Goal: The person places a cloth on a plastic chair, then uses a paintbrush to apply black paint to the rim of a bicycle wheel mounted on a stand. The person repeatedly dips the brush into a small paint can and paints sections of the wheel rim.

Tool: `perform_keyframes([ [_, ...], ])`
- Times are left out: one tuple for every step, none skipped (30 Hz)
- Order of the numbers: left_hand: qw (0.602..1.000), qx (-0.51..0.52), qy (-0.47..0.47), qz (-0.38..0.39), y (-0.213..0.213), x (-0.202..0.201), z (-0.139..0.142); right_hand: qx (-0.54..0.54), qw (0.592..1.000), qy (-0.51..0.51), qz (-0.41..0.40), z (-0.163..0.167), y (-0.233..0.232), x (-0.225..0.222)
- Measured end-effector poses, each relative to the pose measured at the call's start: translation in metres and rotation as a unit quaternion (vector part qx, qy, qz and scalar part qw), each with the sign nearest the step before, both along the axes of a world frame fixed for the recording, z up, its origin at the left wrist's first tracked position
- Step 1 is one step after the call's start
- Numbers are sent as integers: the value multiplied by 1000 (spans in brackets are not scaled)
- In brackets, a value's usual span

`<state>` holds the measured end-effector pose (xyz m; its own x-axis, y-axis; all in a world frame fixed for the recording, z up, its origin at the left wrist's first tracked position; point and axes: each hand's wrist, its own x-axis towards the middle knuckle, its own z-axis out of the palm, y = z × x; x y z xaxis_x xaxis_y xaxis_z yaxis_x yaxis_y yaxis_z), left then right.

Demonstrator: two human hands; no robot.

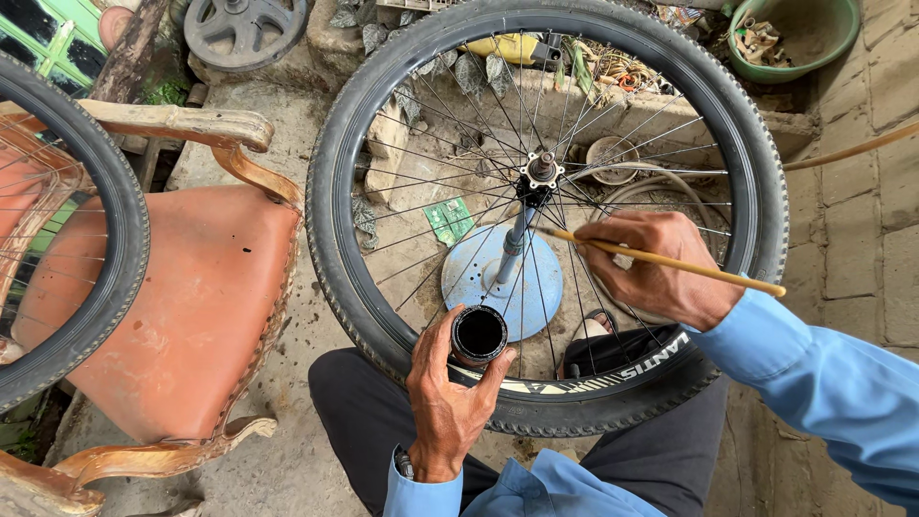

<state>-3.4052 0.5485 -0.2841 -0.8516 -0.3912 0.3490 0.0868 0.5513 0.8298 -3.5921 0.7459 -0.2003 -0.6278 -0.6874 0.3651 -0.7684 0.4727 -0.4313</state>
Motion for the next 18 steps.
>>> perform_keyframes([
  [1000,-1,3,0,0,0,-1,3,1000,-8,3,-1,1,1],
  [1000,-2,6,2,0,0,-1,5,1000,0,15,-1,3,3],
  [1000,3,5,1,0,0,-1,7,1000,8,26,-2,5,5],
  [1000,7,2,-1,0,0,-2,9,999,14,37,-3,8,8],
  [1000,11,0,-3,0,0,-2,17,999,-5,31,-3,11,11],
  [1000,7,1,0,0,0,-2,25,999,-23,24,-4,14,14],
  [1000,3,1,2,0,0,-1,33,998,-42,17,-4,17,18],
  [1000,-1,0,4,0,0,-1,32,998,-46,26,-4,20,22],
  [1000,1,0,6,1,0,0,31,998,-50,37,-4,23,26],
  [1000,2,0,8,1,1,0,30,997,-53,48,-3,26,30],
  [1000,3,0,10,1,1,1,28,997,-53,58,-2,29,34],
  [1000,3,-2,11,2,1,1,26,996,-52,67,0,31,38],
  [1000,3,-3,12,2,1,2,23,995,-51,77,2,33,43],
  [1000,3,-5,12,2,1,2,36,994,-67,73,5,35,48],
  [1000,-1,-4,13,2,1,2,49,993,-85,70,8,37,53],
  [1000,-5,-2,14,3,1,2,61,991,-101,67,11,38,57],
  [1000,-9,-1,15,3,1,2,64,989,-112,69,15,40,62],
  [1000,-8,-1,15,3,1,3,67,988,-123,72,20,41,65],
])
